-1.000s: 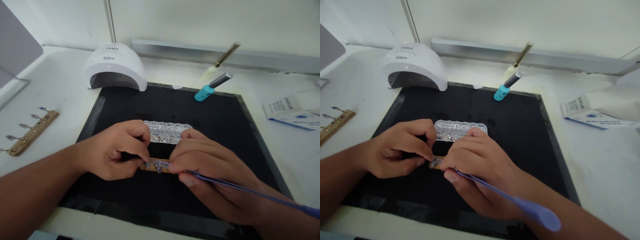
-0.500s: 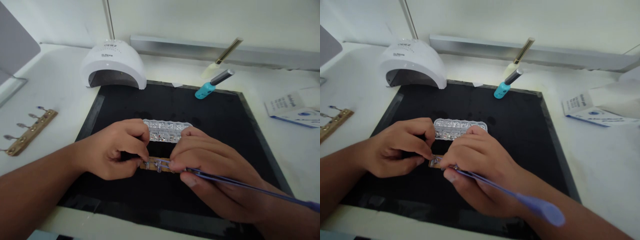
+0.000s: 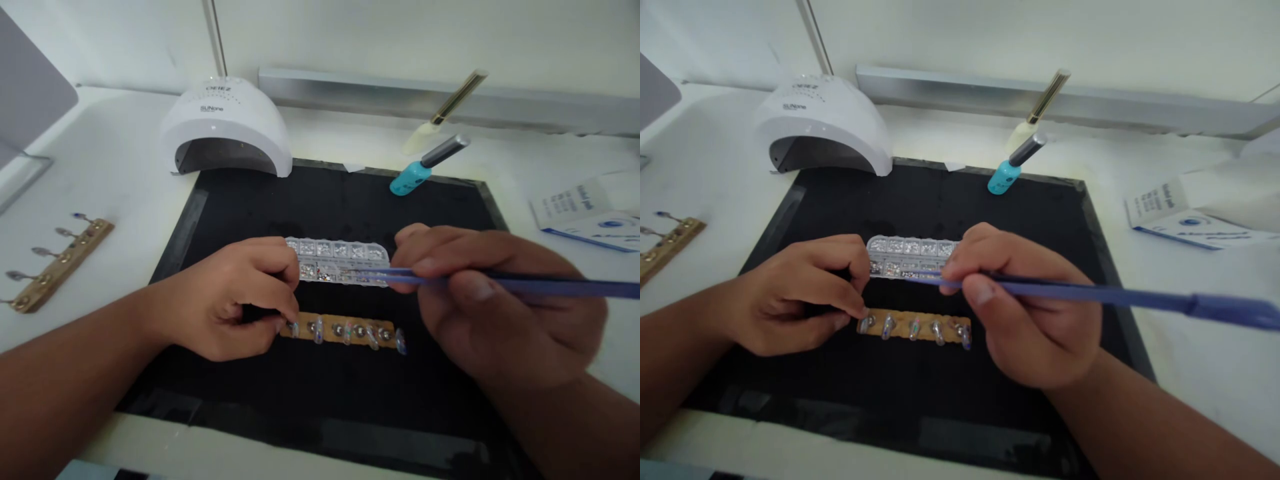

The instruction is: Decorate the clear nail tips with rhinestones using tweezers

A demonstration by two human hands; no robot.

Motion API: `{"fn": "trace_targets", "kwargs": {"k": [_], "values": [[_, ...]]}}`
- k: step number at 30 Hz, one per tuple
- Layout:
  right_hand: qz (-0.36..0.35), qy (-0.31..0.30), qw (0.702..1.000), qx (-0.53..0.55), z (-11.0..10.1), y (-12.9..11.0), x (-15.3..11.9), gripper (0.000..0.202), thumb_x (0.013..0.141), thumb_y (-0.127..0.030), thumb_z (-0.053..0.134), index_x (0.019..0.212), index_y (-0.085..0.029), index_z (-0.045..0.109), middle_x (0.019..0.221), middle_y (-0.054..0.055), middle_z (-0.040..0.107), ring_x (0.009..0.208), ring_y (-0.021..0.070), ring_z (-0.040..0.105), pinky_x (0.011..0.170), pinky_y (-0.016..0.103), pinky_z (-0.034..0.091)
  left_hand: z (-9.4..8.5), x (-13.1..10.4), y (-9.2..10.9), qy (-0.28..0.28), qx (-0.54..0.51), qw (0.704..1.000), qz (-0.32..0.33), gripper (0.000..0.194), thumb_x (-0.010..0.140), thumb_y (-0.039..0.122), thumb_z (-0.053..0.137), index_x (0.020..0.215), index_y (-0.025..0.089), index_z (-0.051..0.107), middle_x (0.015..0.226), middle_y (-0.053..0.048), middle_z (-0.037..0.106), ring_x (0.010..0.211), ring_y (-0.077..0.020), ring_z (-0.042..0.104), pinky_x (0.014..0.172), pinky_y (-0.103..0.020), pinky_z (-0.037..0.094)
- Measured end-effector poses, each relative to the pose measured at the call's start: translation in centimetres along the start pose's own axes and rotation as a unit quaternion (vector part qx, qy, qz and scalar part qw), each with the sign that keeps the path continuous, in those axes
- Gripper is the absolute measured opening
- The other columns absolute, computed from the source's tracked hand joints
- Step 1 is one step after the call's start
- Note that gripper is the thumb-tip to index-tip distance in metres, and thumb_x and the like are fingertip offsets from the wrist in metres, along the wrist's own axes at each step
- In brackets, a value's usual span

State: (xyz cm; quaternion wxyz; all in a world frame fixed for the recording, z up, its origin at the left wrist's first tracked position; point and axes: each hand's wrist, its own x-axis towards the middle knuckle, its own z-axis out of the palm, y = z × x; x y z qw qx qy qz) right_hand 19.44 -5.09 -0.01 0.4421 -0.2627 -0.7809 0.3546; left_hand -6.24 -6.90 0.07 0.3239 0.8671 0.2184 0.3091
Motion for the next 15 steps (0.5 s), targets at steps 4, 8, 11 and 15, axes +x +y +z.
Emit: {"fn": "trace_targets", "kwargs": {"k": [4, 8, 11, 15], "values": [[0.025, 0.091, 0.982, 0.162, 0.4, 1.0, 0.6, 0.013, 0.09, -0.018, 0.062, 0.088, -0.018, 0.074, 0.073, 0.006, 0.063, 0.065, 0.0173, 0.059, 0.058, 0.034, 0.045, 0.0, 0.0, 0.0, -0.004, 0.004, 1.0, 0.002, 0.015, 0.077, 0.002, 0.055, 0.082, 0.015, 0.061, 0.082, -0.005, 0.056, 0.072, -0.013, 0.052, 0.064, -0.028, 0.042], [0.047, 0.1, 0.979, 0.173, 0.6, 0.9, 0.9, 0.011, 0.089, -0.023, 0.066, 0.087, -0.018, 0.076, 0.072, 0.005, 0.064, 0.064, 0.0161, 0.059, 0.056, 0.032, 0.044, 0.0, 0.1, 0.0, -0.005, 0.007, 1.0, 0.006, 0.015, 0.077, 0.002, 0.054, 0.082, 0.014, 0.062, 0.081, -0.005, 0.056, 0.072, -0.0126, 0.051, 0.064, -0.028, 0.042], [0.047, 0.11, 0.978, 0.173, 0.8, 0.9, 1.0, 0.01, 0.087, -0.024, 0.069, 0.085, -0.018, 0.076, 0.07, 0.005, 0.065, 0.061, 0.0166, 0.059, 0.055, 0.033, 0.044, 0.0, 0.1, 0.0, -0.01, 0.014, 1.0, 0.005, 0.015, 0.077, 0.002, 0.054, 0.08, 0.014, 0.062, 0.08, -0.005, 0.056, 0.071, -0.0127, 0.051, 0.064, -0.028, 0.041], [0.039, 0.133, 0.976, 0.166, 1.1, 1.1, 1.1, 0.01, 0.086, -0.026, 0.069, 0.083, -0.02, 0.077, 0.068, 0.003, 0.065, 0.058, 0.0168, 0.058, 0.051, 0.032, 0.043, 0.0, 0.0, 0.1, -0.006, 0.009, 1.0, 0.001, 0.014, 0.077, 0.0, 0.055, 0.08, 0.011, 0.064, 0.081, -0.005, 0.056, 0.073, -0.0121, 0.051, 0.066, -0.027, 0.041]]}}
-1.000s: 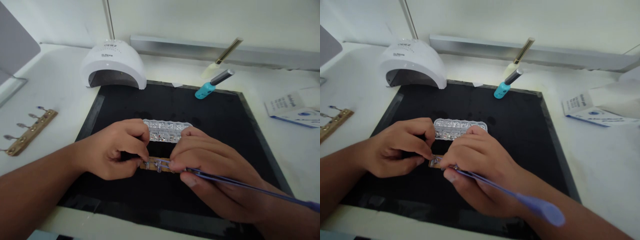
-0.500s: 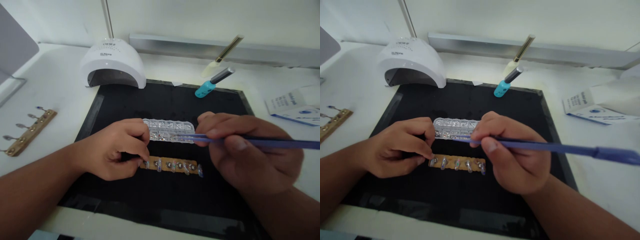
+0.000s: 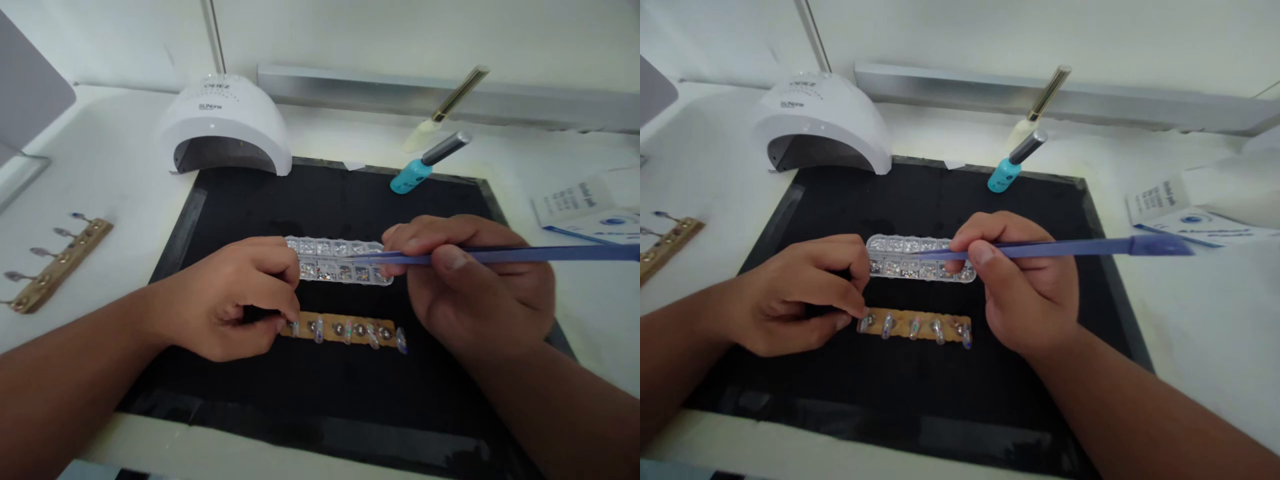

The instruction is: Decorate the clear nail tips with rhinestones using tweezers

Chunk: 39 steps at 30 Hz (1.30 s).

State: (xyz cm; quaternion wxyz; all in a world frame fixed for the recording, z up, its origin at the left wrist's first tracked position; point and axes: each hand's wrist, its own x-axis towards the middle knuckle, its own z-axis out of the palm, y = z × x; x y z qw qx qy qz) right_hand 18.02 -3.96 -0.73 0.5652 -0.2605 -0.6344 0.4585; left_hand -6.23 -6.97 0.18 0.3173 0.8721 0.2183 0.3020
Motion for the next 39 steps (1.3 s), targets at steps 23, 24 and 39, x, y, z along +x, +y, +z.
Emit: {"fn": "trace_targets", "kwargs": {"k": [23, 24, 39], "values": [[0.005, -0.008, 1.0, -0.006, -0.33, 0.2, -0.29, 0.013, 0.089, -0.028, 0.066, 0.083, -0.02, 0.074, 0.067, 0.003, 0.064, 0.059, 0.0171, 0.059, 0.052, 0.032, 0.044, 0.37, -0.37, -0.24, 0.028, -0.057, 0.998, -0.017, 0.016, 0.078, 0.0, 0.055, 0.083, 0.013, 0.064, 0.085, -0.005, 0.055, 0.077, -0.0122, 0.052, 0.066, -0.026, 0.042], [0.007, -0.008, 1.0, -0.006, -0.3, 0.19, -0.28, 0.013, 0.089, -0.027, 0.066, 0.083, -0.019, 0.074, 0.066, 0.003, 0.064, 0.059, 0.0171, 0.059, 0.052, 0.032, 0.044, 0.37, -0.37, -0.23, 0.032, -0.057, 0.998, -0.013, 0.016, 0.078, 0.001, 0.055, 0.083, 0.012, 0.064, 0.085, -0.005, 0.055, 0.076, -0.0121, 0.052, 0.066, -0.026, 0.042], [0.014, -0.002, 1.0, 0.002, -0.18, 0.09, -0.26, 0.012, 0.086, -0.029, 0.07, 0.081, -0.02, 0.075, 0.067, 0.003, 0.065, 0.058, 0.0175, 0.06, 0.054, 0.033, 0.045, 0.09, 0.04, -0.02, 0.0, -0.006, 1.0, -0.001, 0.016, 0.077, -0.001, 0.055, 0.083, 0.012, 0.063, 0.084, -0.005, 0.054, 0.075, -0.012, 0.051, 0.067, -0.026, 0.042]]}}
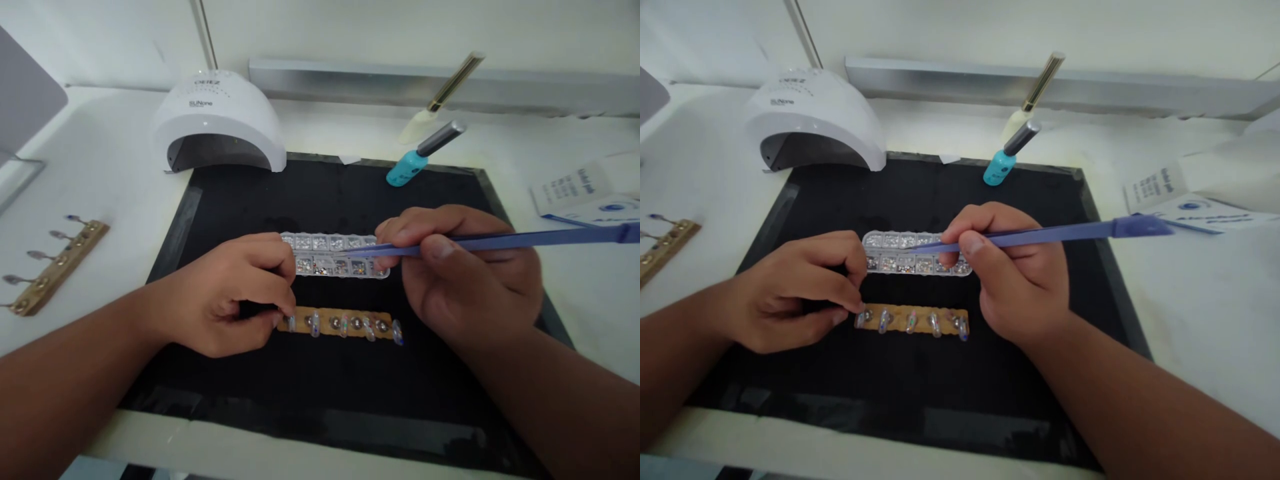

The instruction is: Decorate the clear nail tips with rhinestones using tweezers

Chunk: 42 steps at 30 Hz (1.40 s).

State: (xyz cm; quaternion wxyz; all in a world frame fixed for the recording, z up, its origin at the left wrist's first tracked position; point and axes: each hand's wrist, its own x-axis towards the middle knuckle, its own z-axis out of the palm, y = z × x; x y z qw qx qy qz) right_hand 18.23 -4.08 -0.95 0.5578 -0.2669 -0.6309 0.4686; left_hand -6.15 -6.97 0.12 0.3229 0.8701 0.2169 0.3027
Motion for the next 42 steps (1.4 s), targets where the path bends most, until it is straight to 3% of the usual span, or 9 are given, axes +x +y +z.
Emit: {"fn": "trace_targets", "kwargs": {"k": [42], "values": [[-0.011, -0.001, 1.0, 0.001, -0.02, 0.15, 0.08, 0.013, 0.088, -0.027, 0.067, 0.082, -0.019, 0.075, 0.067, 0.003, 0.064, 0.058, 0.0167, 0.059, 0.054, 0.033, 0.045, -0.03, 0.14, 0.02, -0.011, 0.007, 1.0, 0.0, 0.017, 0.077, 0.002, 0.054, 0.083, 0.017, 0.059, 0.083, -0.004, 0.054, 0.071, -0.0121, 0.052, 0.063, -0.026, 0.044]]}}
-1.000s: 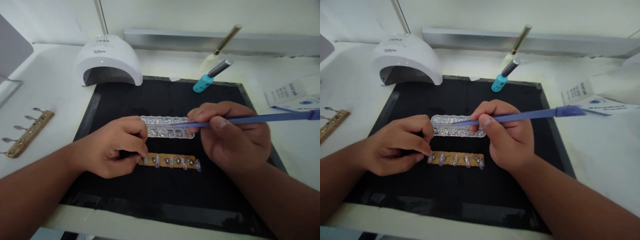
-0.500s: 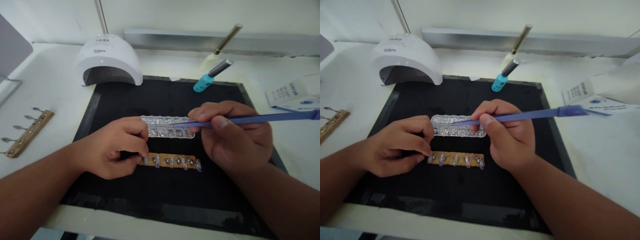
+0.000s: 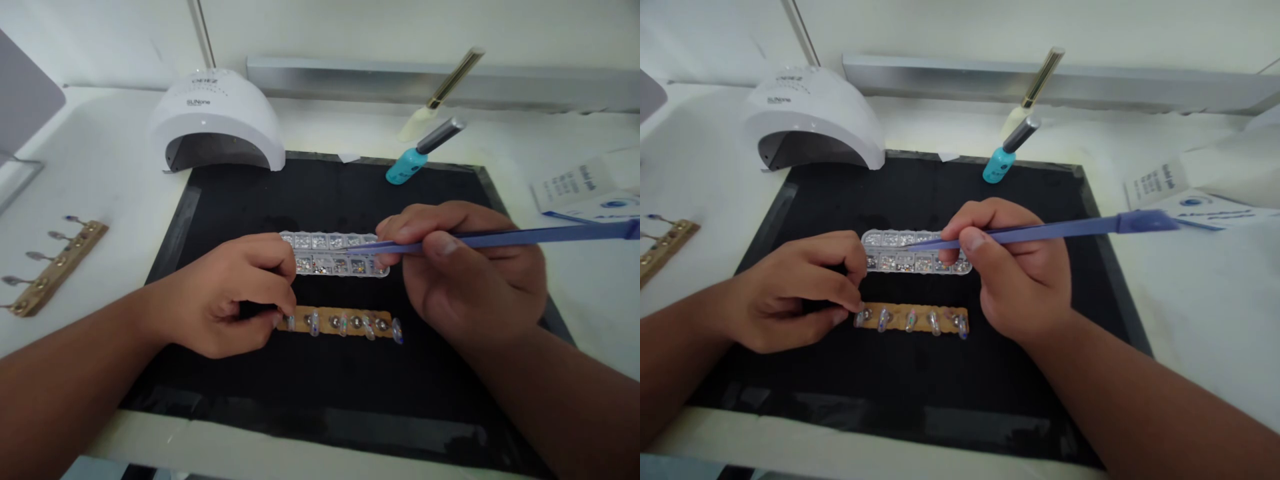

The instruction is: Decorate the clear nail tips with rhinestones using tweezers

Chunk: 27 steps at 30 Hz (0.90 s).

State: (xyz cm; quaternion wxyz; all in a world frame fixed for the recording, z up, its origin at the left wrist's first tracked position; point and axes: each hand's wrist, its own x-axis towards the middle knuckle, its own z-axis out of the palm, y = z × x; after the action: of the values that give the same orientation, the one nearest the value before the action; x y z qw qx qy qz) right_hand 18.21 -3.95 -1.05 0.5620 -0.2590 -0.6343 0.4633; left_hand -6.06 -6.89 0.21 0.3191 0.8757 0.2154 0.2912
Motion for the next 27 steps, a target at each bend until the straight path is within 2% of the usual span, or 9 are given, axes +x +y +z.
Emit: {"fn": "trace_targets", "kwargs": {"k": [6, 13, 21, 27], "values": [[0.001, 0.007, 1.0, 0.001, 0.1, -0.1, 0.1, 0.012, 0.086, -0.029, 0.07, 0.081, -0.019, 0.075, 0.066, 0.003, 0.065, 0.058, 0.0167, 0.06, 0.054, 0.033, 0.045, 0.1, -0.4, 0.0, 0.032, -0.038, 0.999, -0.019, 0.016, 0.079, 0.001, 0.055, 0.086, 0.015, 0.061, 0.086, -0.004, 0.054, 0.076, -0.012, 0.053, 0.067, -0.025, 0.045], [0.01, 0.008, 1.0, 0.005, 0.0, -0.1, 0.0, 0.011, 0.085, -0.031, 0.071, 0.081, -0.023, 0.076, 0.066, 0.002, 0.064, 0.057, 0.0174, 0.058, 0.053, 0.033, 0.045, 0.1, -0.5, 0.0, 0.038, -0.041, 0.998, -0.033, 0.016, 0.079, 0.003, 0.054, 0.084, 0.017, 0.061, 0.084, -0.004, 0.055, 0.076, -0.0132, 0.052, 0.066, -0.026, 0.045], [0.033, 0.004, 0.999, 0.029, -0.5, 0.1, 0.0, 0.013, 0.086, -0.028, 0.069, 0.079, -0.019, 0.074, 0.065, 0.003, 0.063, 0.059, 0.0165, 0.058, 0.056, 0.032, 0.045, 0.1, -0.9, -0.3, 0.046, -0.043, 0.997, -0.039, 0.016, 0.08, 0.003, 0.055, 0.087, 0.015, 0.063, 0.086, -0.005, 0.055, 0.079, -0.0137, 0.051, 0.068, -0.028, 0.044], [0.027, 0.003, 0.999, 0.046, -1.8, -0.3, -0.1, 0.011, 0.083, -0.027, 0.067, 0.078, -0.02, 0.074, 0.064, 0.002, 0.062, 0.059, 0.017, 0.055, 0.057, 0.033, 0.043, -0.1, -0.8, -0.6, 0.076, 0.006, 0.996, -0.041, 0.016, 0.081, 0.004, 0.055, 0.089, 0.017, 0.06, 0.087, -0.004, 0.056, 0.08, -0.0138, 0.054, 0.069, -0.027, 0.046]]}}
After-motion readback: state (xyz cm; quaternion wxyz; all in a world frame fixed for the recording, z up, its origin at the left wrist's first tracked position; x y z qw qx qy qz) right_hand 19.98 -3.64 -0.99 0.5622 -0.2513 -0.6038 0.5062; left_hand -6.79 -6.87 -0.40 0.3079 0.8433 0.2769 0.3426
